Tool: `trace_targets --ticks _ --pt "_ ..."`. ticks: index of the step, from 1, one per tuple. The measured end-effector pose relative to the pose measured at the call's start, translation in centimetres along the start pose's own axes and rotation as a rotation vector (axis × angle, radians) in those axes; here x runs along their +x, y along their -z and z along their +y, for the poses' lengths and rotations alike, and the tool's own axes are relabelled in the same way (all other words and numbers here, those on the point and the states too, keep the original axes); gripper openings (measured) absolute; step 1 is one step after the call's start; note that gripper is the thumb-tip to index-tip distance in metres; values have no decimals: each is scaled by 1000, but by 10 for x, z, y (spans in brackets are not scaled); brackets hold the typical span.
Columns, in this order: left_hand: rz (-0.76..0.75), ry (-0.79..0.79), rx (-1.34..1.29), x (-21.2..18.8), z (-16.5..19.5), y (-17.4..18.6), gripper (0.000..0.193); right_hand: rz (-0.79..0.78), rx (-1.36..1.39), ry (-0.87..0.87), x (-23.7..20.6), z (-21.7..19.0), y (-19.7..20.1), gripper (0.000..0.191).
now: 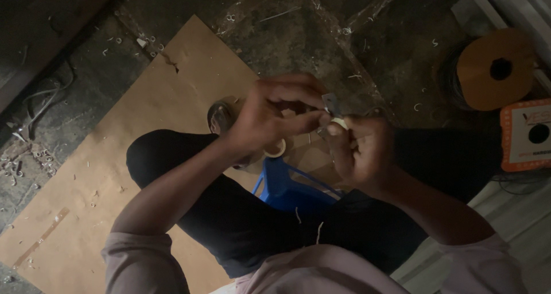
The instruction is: The person sits cross-legged on the workshop floor and trims a thin white strip by hand, repeatedly cutting and shaping small pieces with a small blade. They hold the strip against their leg, cut off sections, and set trimmed pieces on the cardboard sheet beside them.
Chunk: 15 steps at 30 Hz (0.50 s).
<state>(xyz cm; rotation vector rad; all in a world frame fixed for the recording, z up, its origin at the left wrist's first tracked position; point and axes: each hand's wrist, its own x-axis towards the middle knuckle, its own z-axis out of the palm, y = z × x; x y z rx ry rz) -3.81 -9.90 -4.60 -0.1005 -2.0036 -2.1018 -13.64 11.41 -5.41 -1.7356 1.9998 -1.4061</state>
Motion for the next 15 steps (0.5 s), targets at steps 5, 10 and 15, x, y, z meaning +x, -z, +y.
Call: trace_targets --ticks 5,10,15 --pt "31 -68 -35 -3 3 -2 20 9 -17 7 2 0 3 27" --pt "52 -88 -47 -5 5 -1 18 68 -108 66 3 -1 0 26" --pt "70 -82 -110 -4 4 0 15 44 -50 75 4 2 -1 25"
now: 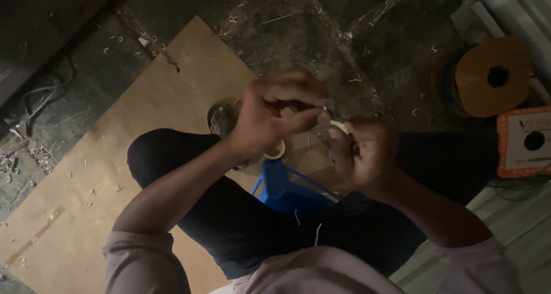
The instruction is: The person sits cross-legged on the workshop floor and trims a thin white strip by hand, repeatedly cutting and shaping small pieces with a small blade. They hold the strip against their leg, cut off sections, and set trimmed pieces on the cardboard sheet beside them.
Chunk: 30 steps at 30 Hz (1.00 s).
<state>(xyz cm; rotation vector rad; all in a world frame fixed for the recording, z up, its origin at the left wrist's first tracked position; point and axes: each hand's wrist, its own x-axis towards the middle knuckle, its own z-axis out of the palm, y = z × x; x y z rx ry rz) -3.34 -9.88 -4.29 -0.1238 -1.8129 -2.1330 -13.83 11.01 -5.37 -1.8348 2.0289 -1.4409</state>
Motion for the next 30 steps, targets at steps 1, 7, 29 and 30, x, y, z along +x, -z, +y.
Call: trace_targets --ticks 1,7,29,30 --pt "4 -4 0 0 0 0 15 -15 -5 9 0 1 0 25" --pt "-26 -25 -20 1 1 -1 15 -37 48 26 0 -2 0 26" --pt "-135 48 27 5 -5 3 9 -35 33 -18 -9 -3 -6 24" --pt "-133 52 22 5 -6 3 9 -24 28 -19 -10 -3 -7 24"
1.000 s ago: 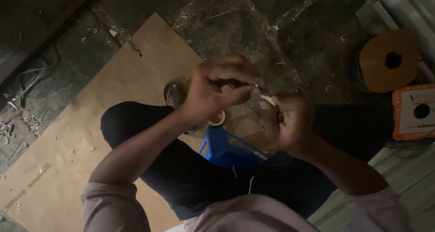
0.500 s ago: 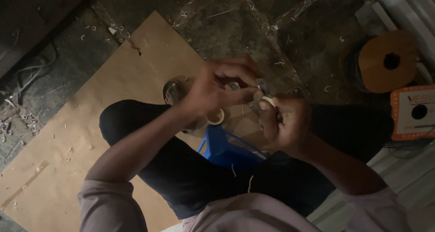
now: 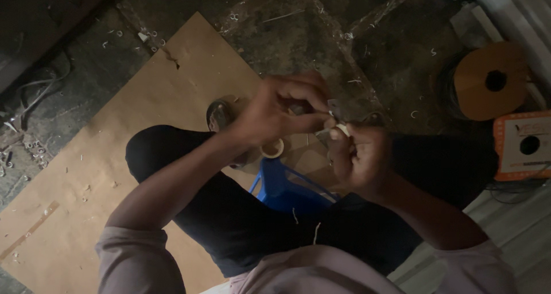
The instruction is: The person sits cross-legged on the workshop floor and trims a thin white strip by hand, repeatedly cutting and shaping small pieces with a small blade. They hold the strip against their leg, cut off sections, and set trimmed pieces on the cardboard sheet beside them.
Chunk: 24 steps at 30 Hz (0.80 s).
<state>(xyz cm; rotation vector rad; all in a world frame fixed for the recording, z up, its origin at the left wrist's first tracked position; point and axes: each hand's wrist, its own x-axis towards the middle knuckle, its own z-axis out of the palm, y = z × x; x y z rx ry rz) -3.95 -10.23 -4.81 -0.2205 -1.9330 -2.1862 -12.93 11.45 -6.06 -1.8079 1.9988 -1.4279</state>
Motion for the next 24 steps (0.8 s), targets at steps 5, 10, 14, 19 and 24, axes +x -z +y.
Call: trace_targets --ticks 5,10,14,19,24 --pt "-21 43 -30 0 -6 0 8 -72 75 -60 -3 4 1 17" --pt "-2 50 -28 0 -11 -3 10 -33 11 -10 -5 7 -1 25" --pt "40 136 -182 2 -13 -14 16 114 127 -67 0 10 -2 26" --pt "107 177 -277 2 -8 -21 22 136 90 -103 10 10 4 29" --pt "213 225 -243 -1 -2 -27 19 77 200 -137 14 5 2 29"
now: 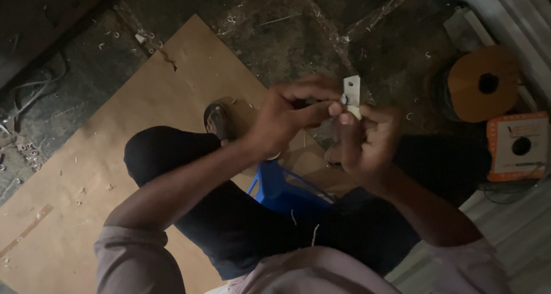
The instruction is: The person sits cross-legged on the workshop floor and trims a thin white strip by hand, repeatedly cutting and shaping small pieces with a small blade. They hold the strip against their leg, cut off sections, and set trimmed pieces on the cardboard sheet beside them.
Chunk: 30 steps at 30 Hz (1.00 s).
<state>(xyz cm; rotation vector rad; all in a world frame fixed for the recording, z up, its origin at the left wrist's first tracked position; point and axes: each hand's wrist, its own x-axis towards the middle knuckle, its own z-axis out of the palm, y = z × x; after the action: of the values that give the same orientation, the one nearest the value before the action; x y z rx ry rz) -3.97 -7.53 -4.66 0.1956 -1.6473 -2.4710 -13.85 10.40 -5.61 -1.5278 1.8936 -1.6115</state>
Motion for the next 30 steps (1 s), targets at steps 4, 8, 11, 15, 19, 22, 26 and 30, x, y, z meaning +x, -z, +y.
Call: trace_targets --ticks 4,8,11,15,19,22,26,30 --pt "24 -82 11 -3 0 -1 18 5 52 -25 -1 -2 -3 29" --pt "83 -96 27 -2 0 1 14 -49 -62 -9 1 0 -4 29" --pt "112 -99 56 -2 0 3 12 -56 -57 -23 2 -1 -6 27" --pt "109 -196 52 -1 0 5 6 -49 145 -100 -1 -5 -11 24" --pt "78 -157 90 -2 3 7 7 -67 78 -74 0 -6 -12 21" --pt "62 -141 124 -1 6 7 9 -21 125 -85 1 -5 -10 22" --pt "22 -99 85 2 7 6 10 10 65 -85 1 -6 -9 22" --pt "71 -33 200 1 4 3 13 8 143 -124 0 -6 -8 22"
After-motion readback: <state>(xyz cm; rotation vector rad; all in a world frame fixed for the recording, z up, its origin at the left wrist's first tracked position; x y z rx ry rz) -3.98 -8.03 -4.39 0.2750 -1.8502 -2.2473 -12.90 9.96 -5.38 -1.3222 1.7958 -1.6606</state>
